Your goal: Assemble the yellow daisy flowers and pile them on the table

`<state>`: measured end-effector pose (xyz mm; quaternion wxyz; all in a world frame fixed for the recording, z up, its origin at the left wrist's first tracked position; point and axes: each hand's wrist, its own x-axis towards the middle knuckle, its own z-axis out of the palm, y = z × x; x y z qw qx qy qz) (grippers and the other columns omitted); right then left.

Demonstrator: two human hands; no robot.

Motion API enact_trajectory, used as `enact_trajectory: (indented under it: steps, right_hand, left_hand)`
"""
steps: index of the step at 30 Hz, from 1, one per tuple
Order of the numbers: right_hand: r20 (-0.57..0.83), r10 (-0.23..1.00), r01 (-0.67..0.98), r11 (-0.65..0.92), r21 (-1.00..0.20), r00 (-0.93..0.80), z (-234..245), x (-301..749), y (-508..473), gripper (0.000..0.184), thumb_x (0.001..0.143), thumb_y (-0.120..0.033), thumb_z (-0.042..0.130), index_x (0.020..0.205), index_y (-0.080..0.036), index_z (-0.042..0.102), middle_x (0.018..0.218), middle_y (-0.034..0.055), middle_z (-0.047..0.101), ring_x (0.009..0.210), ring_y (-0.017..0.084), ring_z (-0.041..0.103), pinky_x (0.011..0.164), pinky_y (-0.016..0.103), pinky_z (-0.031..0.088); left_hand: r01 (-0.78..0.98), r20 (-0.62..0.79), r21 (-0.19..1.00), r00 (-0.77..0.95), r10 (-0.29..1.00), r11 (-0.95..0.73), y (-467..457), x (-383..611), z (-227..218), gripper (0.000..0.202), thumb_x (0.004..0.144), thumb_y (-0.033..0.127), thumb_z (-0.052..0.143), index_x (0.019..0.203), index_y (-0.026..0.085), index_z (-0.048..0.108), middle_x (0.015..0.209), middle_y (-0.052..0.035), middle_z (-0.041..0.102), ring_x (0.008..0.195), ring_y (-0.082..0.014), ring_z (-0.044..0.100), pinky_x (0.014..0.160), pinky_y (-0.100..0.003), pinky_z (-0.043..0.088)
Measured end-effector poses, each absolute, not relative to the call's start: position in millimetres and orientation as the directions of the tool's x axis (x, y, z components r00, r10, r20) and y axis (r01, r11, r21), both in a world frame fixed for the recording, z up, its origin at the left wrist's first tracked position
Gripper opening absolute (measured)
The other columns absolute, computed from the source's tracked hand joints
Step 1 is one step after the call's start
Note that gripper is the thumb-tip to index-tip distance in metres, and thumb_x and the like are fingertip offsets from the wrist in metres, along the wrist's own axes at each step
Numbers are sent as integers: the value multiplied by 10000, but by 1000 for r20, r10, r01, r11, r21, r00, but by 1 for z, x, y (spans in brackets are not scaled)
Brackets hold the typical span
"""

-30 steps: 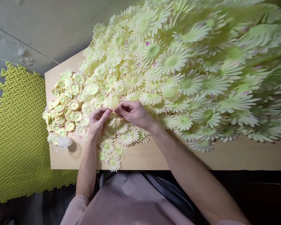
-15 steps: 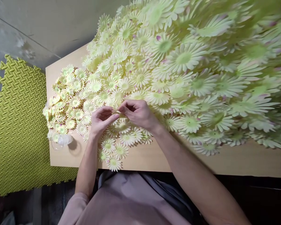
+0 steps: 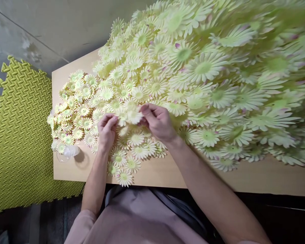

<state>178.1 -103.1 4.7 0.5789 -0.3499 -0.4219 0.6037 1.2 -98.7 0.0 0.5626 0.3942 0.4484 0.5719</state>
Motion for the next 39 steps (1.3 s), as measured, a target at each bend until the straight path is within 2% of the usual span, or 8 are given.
enact_trajectory:
  steps: [7,11,17,21,24,27,35,39]
  right_hand:
    - [74,941,-567,260,-782,329,15,190,-97,545,872,-410,597,484,-212,269,444,-76,204,373,73,226,375,245,243]
    - [120,926,-509,302,-806,359,17,178,-102,546,844,-364,638,456,-201,290,421,-79,224,358,59,189,367,241,166]
    - [281,912,-339,376,-862,298,9,170,-107,467,837,-349,651,483,-196,386,422,-75,311,371,62,301,388,239,244]
    - [434,882,0,442,-897,184,3,168,-108,230,790,-319,700,652,-195,564,552,-42,525,476,90,465,436,240,396]
    - [505,863,275,484,-830,6,-2,162,-109,289,750,-304,750,994,-177,661,905,57,704,791,183,657,675,355,575]
    - [515,853,402,501,-766,-82,-9,157,-110,423,822,-242,683,1230,-157,612,1123,116,703,1035,235,672,899,451,577]
    - [350,919,187,317,-930,185,-4,159,-110,166,790,-267,727,923,-173,693,867,47,753,789,197,747,704,337,630]
    - [390,879,264,321,-909,275,-1,164,-109,205,750,-326,765,853,-178,668,789,35,724,697,181,716,612,307,591]
  left_hand:
    - [-249,57,962,-211,976,-110,-95,-10,7,198,689,252,794,750,188,617,751,27,603,684,-62,589,677,-221,517]
    - [-169,74,981,-144,987,-98,-101,-1,6,226,684,234,804,811,193,621,800,14,620,718,-67,609,685,-217,530]
    - [-154,49,986,-89,995,-62,-102,0,3,228,736,258,765,852,210,574,823,22,588,738,-69,616,715,-226,552]
    - [-182,52,981,-108,993,-71,-101,-1,4,240,737,234,764,869,215,565,867,18,578,798,-80,628,774,-260,570]
    - [-185,51,980,-98,994,-68,-102,0,5,257,738,216,764,885,223,554,888,15,583,834,-88,634,787,-266,569]
    - [-187,61,980,-73,995,-74,-103,3,7,279,732,225,773,893,225,546,891,14,588,849,-99,646,814,-286,576]
    - [-204,133,969,-56,990,-141,-104,0,5,206,781,250,736,894,224,565,868,14,601,791,-100,661,800,-309,575]
    - [-149,230,959,-87,969,-240,-106,5,8,172,797,216,718,894,216,576,826,24,603,751,-82,654,748,-271,566]
